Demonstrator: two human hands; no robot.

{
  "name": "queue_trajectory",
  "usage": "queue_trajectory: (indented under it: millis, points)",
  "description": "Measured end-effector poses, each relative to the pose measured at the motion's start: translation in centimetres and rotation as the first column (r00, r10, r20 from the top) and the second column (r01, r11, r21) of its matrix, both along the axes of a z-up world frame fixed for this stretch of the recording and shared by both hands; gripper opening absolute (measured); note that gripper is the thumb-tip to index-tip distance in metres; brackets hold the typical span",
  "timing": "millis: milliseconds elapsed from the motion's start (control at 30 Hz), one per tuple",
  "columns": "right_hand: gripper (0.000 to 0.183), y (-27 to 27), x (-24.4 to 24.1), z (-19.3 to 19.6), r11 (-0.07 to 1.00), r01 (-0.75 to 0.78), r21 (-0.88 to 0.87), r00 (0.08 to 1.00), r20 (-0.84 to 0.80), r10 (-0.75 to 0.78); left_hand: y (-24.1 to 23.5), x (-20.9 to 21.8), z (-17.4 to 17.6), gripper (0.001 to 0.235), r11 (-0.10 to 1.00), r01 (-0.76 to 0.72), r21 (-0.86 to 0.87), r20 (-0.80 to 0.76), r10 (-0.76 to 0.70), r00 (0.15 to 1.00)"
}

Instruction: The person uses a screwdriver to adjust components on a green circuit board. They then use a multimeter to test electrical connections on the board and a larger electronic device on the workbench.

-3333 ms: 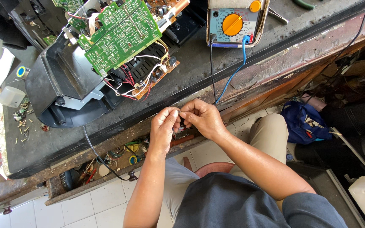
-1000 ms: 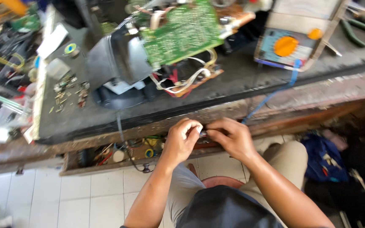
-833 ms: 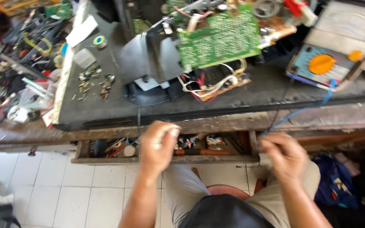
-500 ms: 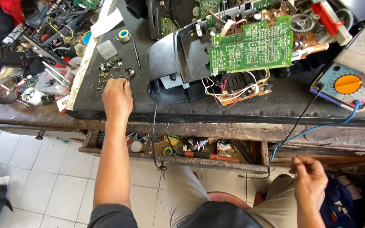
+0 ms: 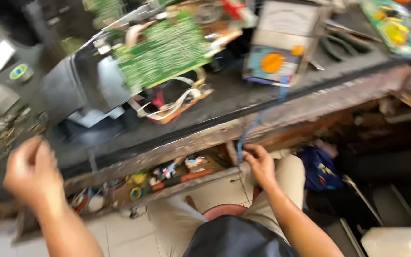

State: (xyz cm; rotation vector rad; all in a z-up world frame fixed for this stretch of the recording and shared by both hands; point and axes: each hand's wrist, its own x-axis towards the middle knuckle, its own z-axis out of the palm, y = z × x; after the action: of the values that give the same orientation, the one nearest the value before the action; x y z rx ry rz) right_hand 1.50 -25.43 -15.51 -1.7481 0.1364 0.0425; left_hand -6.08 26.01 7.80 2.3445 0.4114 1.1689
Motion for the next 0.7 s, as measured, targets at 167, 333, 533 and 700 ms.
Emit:
queue_trajectory:
  millis: [167,333,533,700]
  points:
    - [0.034,0.4,-0.7,2.8,0.993,0.003,0.119,0.996,-0.087,0.007,-13.8,-2.0,0.1,0.025,0.822,0.094,-0.561,0.127,-0.027,0.992]
    - [0.067,1.7,-1.4,5.2,0.949,-0.066,0.310,0.987,-0.116,0.107,-24.8,-0.7,-1.6,0.006,0.720,0.509,-0.471,-0.114,-0.622,0.775]
    - [0.070,-1.0,-4.7,6.0,0.949,-0.315,0.006,0.908,0.294,0.300,-30.2,-1.0,-4.8,0.013,0.497,0.522,-0.693,-0.211,-0.832,0.513]
    - [0.034,-1.0,-6.0,2.1,0.930,-0.266,-0.256,0.943,0.133,0.306,-31.7,-0.2,-4.5,0.015,0.515,0.617,-0.595,-0.241,-0.847,0.474]
